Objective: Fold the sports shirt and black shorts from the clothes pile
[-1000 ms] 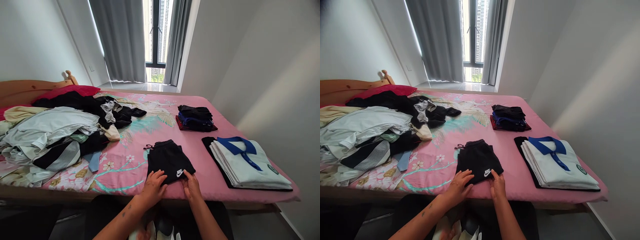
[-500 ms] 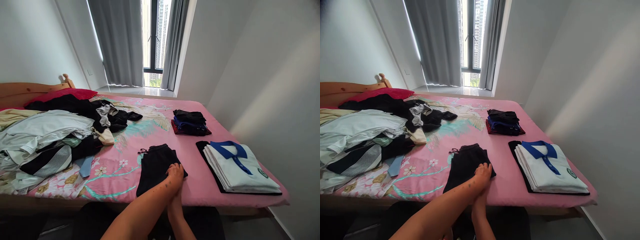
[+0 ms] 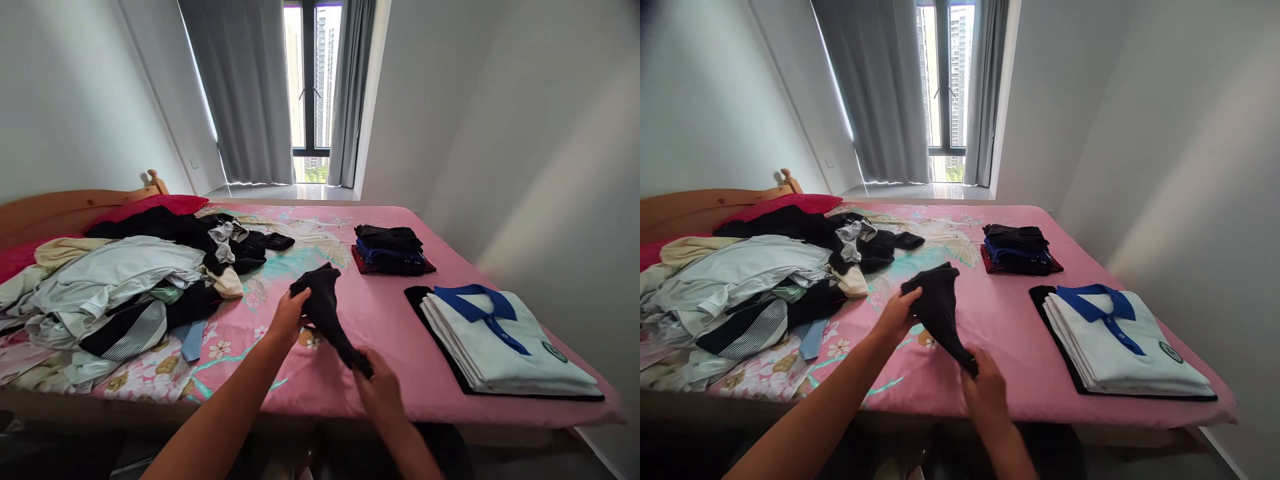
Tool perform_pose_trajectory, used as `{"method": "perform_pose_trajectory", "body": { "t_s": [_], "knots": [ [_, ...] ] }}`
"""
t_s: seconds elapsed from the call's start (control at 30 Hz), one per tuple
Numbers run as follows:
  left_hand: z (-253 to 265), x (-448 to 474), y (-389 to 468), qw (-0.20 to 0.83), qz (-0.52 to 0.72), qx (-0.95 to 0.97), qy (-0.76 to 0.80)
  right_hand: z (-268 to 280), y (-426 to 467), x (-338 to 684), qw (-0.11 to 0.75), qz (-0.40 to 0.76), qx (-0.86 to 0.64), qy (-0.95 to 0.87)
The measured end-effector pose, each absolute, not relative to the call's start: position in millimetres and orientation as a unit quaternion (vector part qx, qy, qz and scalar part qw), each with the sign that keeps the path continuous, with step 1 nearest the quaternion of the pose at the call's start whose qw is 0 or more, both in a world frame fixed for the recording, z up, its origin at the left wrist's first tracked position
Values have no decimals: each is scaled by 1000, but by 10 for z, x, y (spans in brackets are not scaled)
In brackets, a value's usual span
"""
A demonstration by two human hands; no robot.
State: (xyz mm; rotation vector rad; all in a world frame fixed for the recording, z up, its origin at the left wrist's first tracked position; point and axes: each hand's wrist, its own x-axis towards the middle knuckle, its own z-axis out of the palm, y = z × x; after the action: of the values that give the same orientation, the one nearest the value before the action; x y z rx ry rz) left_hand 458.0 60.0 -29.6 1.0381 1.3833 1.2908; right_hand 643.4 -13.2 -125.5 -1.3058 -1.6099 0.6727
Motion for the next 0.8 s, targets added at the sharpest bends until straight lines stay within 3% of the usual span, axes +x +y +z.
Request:
{"method": "perform_pose_trajectory", "body": {
  "t_s": [0.13, 0.37, 0.53, 0.67, 0.8],
  "knots": [
    [-226, 4163, 75, 597, 606, 238, 469, -551, -140, 6943, 427, 101, -491, -752],
    [-314, 4068, 45, 641, 561, 175, 493, -5, 340, 7076, 311, 18, -466, -828],
    [-101, 4010, 369, 607, 622, 271, 414, 196, 626, 6998, 409, -93, -412, -809],
    [-490, 3999, 411, 625, 597, 282, 417, -245, 569, 6985, 394, -90, -417, -814],
    [-1370, 4037, 141, 633, 526, 229, 519, -1366, 306, 7021, 307, -12, -475, -825]
  ]
}}
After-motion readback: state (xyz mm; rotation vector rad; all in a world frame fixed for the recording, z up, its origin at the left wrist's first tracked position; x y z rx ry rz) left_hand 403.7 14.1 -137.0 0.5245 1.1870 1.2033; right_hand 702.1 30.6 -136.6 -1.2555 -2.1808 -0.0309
